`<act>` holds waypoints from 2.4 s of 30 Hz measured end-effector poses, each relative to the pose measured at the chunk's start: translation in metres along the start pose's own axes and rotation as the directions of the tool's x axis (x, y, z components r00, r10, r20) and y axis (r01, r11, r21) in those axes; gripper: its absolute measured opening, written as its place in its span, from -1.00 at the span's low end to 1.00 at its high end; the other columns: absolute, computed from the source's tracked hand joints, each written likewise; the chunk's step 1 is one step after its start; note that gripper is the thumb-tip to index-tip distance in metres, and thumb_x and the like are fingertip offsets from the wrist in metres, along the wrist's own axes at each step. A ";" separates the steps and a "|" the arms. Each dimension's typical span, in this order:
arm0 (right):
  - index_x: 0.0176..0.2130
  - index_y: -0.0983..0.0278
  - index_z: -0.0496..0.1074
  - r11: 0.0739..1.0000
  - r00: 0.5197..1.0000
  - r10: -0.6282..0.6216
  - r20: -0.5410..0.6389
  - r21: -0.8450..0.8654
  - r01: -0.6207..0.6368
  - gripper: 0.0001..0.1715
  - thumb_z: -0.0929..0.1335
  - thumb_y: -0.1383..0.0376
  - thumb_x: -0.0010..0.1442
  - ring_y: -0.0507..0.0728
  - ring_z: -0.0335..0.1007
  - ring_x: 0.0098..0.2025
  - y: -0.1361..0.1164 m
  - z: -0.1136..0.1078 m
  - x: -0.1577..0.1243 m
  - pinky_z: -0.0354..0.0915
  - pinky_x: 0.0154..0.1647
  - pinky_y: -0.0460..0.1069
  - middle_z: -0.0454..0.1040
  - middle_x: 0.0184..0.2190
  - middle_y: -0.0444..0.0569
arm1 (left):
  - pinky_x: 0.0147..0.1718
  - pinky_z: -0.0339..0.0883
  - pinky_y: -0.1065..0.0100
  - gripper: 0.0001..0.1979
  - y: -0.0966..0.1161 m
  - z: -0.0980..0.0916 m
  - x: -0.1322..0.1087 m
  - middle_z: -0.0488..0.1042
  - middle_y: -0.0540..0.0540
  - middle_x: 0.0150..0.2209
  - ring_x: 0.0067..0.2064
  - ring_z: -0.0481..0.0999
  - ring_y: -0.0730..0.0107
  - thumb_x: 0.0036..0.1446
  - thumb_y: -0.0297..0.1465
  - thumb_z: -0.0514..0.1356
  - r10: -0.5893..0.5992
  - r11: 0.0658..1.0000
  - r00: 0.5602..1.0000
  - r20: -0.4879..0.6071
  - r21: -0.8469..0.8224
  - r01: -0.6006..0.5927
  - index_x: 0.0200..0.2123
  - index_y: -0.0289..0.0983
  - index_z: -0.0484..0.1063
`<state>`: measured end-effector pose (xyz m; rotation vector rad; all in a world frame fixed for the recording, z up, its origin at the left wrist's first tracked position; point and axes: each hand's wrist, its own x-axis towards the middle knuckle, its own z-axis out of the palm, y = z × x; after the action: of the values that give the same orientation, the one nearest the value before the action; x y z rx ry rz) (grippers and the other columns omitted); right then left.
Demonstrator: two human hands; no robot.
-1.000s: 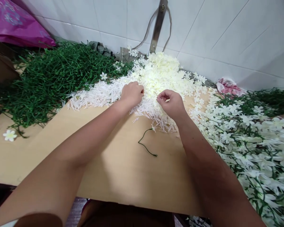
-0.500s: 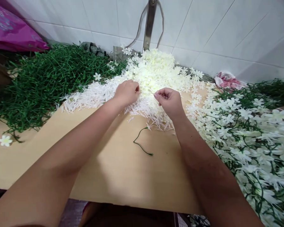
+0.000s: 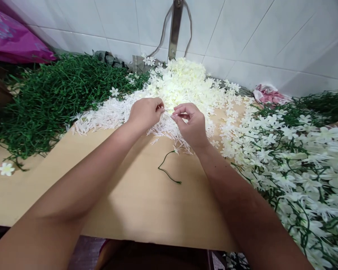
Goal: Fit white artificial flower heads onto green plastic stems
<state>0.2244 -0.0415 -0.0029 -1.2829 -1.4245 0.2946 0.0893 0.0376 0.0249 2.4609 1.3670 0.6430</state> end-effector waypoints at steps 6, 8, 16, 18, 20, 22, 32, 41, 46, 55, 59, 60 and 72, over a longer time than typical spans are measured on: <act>-0.41 0.26 0.34 0.995 0.997 -0.068 -0.031 -0.070 0.066 -0.91 0.31 0.43 0.10 0.06 0.39 -0.13 0.008 0.007 -0.005 0.45 -0.16 0.01 0.41 -0.25 -0.01 | -0.40 0.24 0.38 -0.83 0.006 0.005 -0.011 0.48 -0.06 -0.49 -0.46 0.38 0.46 0.07 -0.46 0.10 -0.029 0.910 0.985 0.172 -0.404 0.097 -0.36 -0.34 0.49; -0.42 0.27 0.34 0.997 0.998 -0.055 -0.044 -0.049 0.053 -0.91 0.32 0.43 0.10 0.06 0.40 -0.15 0.013 0.007 -0.007 0.46 -0.19 0.00 0.41 -0.26 0.00 | -0.42 0.25 0.42 -0.85 0.005 0.007 -0.012 0.45 -0.04 -0.52 -0.49 0.38 0.50 0.07 -0.49 0.09 -0.037 0.860 0.973 0.226 -0.488 0.146 -0.38 -0.36 0.47; -0.44 0.26 0.32 0.991 0.997 -0.079 0.008 -0.111 0.080 -0.91 0.30 0.43 0.08 0.08 0.38 -0.18 0.015 0.004 -0.008 0.43 -0.19 0.04 0.42 -0.29 0.00 | -0.43 0.25 0.39 -0.78 0.004 0.003 -0.014 0.47 -0.04 -0.51 -0.45 0.40 0.44 0.04 -0.44 0.11 0.035 0.926 0.981 0.189 -0.376 0.039 -0.27 -0.32 0.50; -0.44 0.25 0.31 0.977 0.992 -0.122 0.017 -0.176 0.123 -0.90 0.28 0.42 0.09 0.10 0.37 -0.19 0.015 0.003 -0.008 0.41 -0.18 0.06 0.43 -0.30 0.01 | -0.40 0.25 0.37 -0.74 0.004 0.002 -0.015 0.49 -0.05 -0.47 -0.43 0.40 0.43 0.04 -0.43 0.11 0.057 0.948 0.985 0.166 -0.318 -0.001 -0.21 -0.30 0.51; -0.44 0.23 0.29 0.957 0.988 -0.148 0.049 -0.244 0.156 -0.88 0.27 0.43 0.09 0.11 0.36 -0.18 0.013 0.002 -0.009 0.38 -0.15 0.07 0.43 -0.31 0.01 | -0.37 0.26 0.35 -0.71 0.005 0.001 -0.016 0.50 -0.06 -0.44 -0.41 0.41 0.42 0.04 -0.42 0.11 0.066 0.966 0.986 0.150 -0.257 -0.026 -0.17 -0.28 0.51; -0.46 0.22 0.26 0.938 0.983 -0.162 0.084 -0.297 0.180 -0.85 0.26 0.45 0.08 0.12 0.36 -0.18 0.011 0.002 -0.009 0.34 -0.12 0.08 0.44 -0.32 0.00 | -0.33 0.26 0.33 -0.70 0.006 0.000 -0.017 0.51 -0.06 -0.42 -0.39 0.41 0.41 0.04 -0.42 0.11 0.071 0.979 0.988 0.140 -0.201 -0.042 -0.15 -0.26 0.51; -0.44 0.21 0.25 0.915 0.971 -0.208 0.118 -0.327 0.236 -0.84 0.27 0.46 0.09 0.12 0.38 -0.18 0.008 0.000 -0.008 0.31 -0.09 0.06 0.46 -0.32 0.00 | -0.35 0.21 0.32 -0.68 0.007 -0.006 -0.019 0.48 -0.05 -0.43 -0.42 0.38 0.42 0.05 -0.44 0.08 0.108 0.988 0.986 0.123 -0.121 -0.094 -0.14 -0.21 0.51; -0.42 0.22 0.24 0.873 0.977 -0.145 0.155 -0.446 0.201 -0.85 0.23 0.47 0.11 0.16 0.36 -0.17 0.000 0.000 -0.009 0.31 -0.10 0.09 0.43 -0.30 0.06 | -0.36 0.18 0.33 -0.70 0.002 -0.003 -0.018 0.46 -0.03 -0.45 -0.42 0.37 0.43 0.05 -0.41 0.10 0.137 0.981 0.982 0.134 -0.158 -0.115 -0.13 -0.19 0.50; -0.42 0.24 0.25 0.873 0.974 -0.127 0.186 -0.446 0.199 -0.86 0.23 0.45 0.13 0.18 0.35 -0.14 -0.002 0.001 -0.010 0.31 -0.09 0.09 0.43 -0.27 0.11 | -0.40 0.18 0.35 -0.69 0.000 -0.002 -0.017 0.43 -0.02 -0.46 -0.45 0.33 0.46 0.04 -0.44 0.09 0.161 0.972 0.976 0.145 -0.196 -0.131 -0.13 -0.22 0.48; -0.43 0.22 0.22 0.939 0.978 -0.138 0.158 -0.293 0.180 -0.83 0.24 0.48 0.11 0.10 0.33 -0.21 0.007 0.000 -0.007 0.33 -0.15 0.05 0.40 -0.33 0.00 | -0.39 0.17 0.34 -0.67 0.005 -0.005 -0.018 0.44 -0.04 -0.44 -0.44 0.32 0.46 0.04 -0.46 0.07 0.143 0.974 0.975 0.170 -0.200 -0.108 -0.12 -0.21 0.48; -0.44 0.23 0.23 0.939 0.978 -0.134 0.161 -0.293 0.177 -0.82 0.26 0.50 0.08 0.09 0.32 -0.23 0.008 0.000 -0.007 0.33 -0.15 0.05 0.40 -0.34 -0.01 | -0.40 0.15 0.35 -0.67 0.002 -0.003 -0.018 0.41 -0.02 -0.47 -0.45 0.31 0.47 0.04 -0.46 0.08 0.167 0.971 0.972 0.164 -0.199 -0.134 -0.12 -0.22 0.48; -0.44 0.23 0.23 0.942 0.979 -0.127 0.158 -0.289 0.169 -0.82 0.26 0.49 0.08 0.09 0.32 -0.23 0.009 0.001 -0.008 0.34 -0.15 0.05 0.40 -0.34 -0.01 | -0.40 0.15 0.36 -0.68 0.002 -0.002 -0.018 0.40 -0.01 -0.48 -0.45 0.31 0.47 0.04 -0.46 0.08 0.183 0.968 0.969 0.166 -0.202 -0.148 -0.13 -0.23 0.47; -0.47 0.27 0.30 0.960 0.972 0.182 0.147 0.187 -0.208 -0.86 0.35 0.46 0.04 -0.06 0.30 -0.48 0.010 -0.003 -0.001 0.31 -0.40 -0.06 0.36 -0.53 -0.19 | -0.38 0.18 0.37 -0.66 0.006 0.007 -0.018 0.42 0.00 -0.43 -0.40 0.34 0.47 0.09 -0.48 0.11 0.270 0.890 0.962 0.035 -0.391 -0.236 -0.03 -0.28 0.37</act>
<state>0.2311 -0.0402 -0.0102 -1.2563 -1.3382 0.6492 0.0884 0.0193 0.0167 2.3244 0.7967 0.7652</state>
